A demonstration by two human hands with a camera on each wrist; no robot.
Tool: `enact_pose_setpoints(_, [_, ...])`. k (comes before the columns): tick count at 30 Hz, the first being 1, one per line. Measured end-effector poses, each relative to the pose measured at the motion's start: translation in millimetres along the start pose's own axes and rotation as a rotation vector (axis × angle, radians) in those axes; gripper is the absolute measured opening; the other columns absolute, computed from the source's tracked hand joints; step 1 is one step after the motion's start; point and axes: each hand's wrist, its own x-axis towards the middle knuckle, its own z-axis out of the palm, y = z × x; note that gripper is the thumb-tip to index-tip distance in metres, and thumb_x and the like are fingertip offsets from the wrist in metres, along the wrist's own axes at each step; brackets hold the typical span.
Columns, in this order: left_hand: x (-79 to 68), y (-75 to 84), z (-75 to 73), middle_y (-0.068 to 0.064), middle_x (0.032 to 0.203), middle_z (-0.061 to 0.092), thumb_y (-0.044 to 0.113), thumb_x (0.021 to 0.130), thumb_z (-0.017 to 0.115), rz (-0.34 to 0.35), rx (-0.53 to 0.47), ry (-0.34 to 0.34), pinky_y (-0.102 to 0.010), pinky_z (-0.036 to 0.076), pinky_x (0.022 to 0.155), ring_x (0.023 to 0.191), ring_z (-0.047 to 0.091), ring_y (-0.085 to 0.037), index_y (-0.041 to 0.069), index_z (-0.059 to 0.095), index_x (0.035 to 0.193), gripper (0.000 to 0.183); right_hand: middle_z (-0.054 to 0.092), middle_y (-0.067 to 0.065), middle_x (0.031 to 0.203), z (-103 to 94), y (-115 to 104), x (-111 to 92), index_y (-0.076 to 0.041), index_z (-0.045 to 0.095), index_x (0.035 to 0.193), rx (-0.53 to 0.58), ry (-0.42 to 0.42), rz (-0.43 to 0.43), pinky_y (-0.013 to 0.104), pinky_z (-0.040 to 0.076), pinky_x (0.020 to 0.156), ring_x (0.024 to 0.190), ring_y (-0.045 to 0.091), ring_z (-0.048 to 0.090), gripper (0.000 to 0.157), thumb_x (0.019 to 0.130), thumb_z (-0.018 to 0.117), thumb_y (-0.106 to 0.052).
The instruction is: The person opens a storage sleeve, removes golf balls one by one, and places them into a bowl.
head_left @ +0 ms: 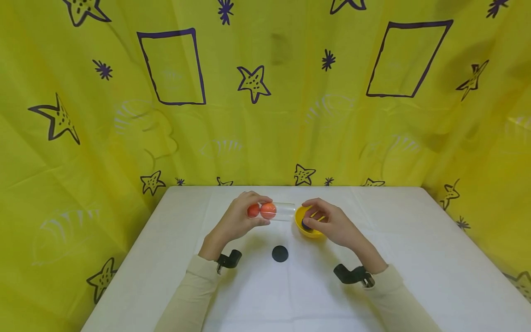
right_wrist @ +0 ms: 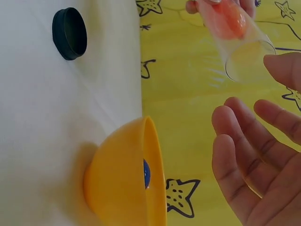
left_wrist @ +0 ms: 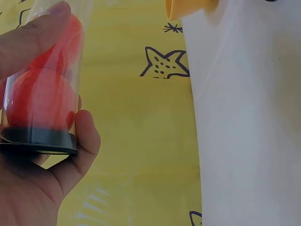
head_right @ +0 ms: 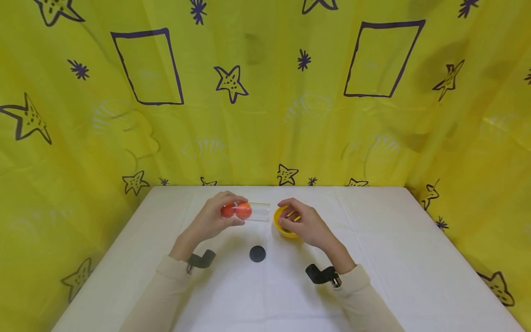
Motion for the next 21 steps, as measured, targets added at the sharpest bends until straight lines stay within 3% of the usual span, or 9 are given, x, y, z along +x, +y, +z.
enact_pose_setpoints(13, [-0.9,5.3,0.4,-0.001,0.113,0.069,0.013,0.076,0.091,0.019,0.007,-0.002,-0.034,0.053,0.09,0.109,0.057,-0.019,0.016,0.074,0.12,0.048,0.069,0.019,0.115,18.3,-3.9,1.6,-0.007,0.056,0.134,0.041,-0.025,-0.054,0.023,0.055,0.076,0.091,0.021,0.066,0.043,0.095,0.072,-0.018])
enact_pose_setpoints(21, [-0.8,4.0,1.4,-0.001,0.115,0.069,0.015,0.077,0.091,0.006,0.016,-0.004,-0.032,0.055,0.086,0.108,0.056,-0.017,0.016,0.073,0.123,0.05,0.07,0.014,0.112,21.0,-5.8,1.3,-0.003,0.057,0.133,0.031,-0.003,-0.071,0.022,0.056,0.075,0.09,0.022,0.066,0.044,0.095,0.073,-0.016])
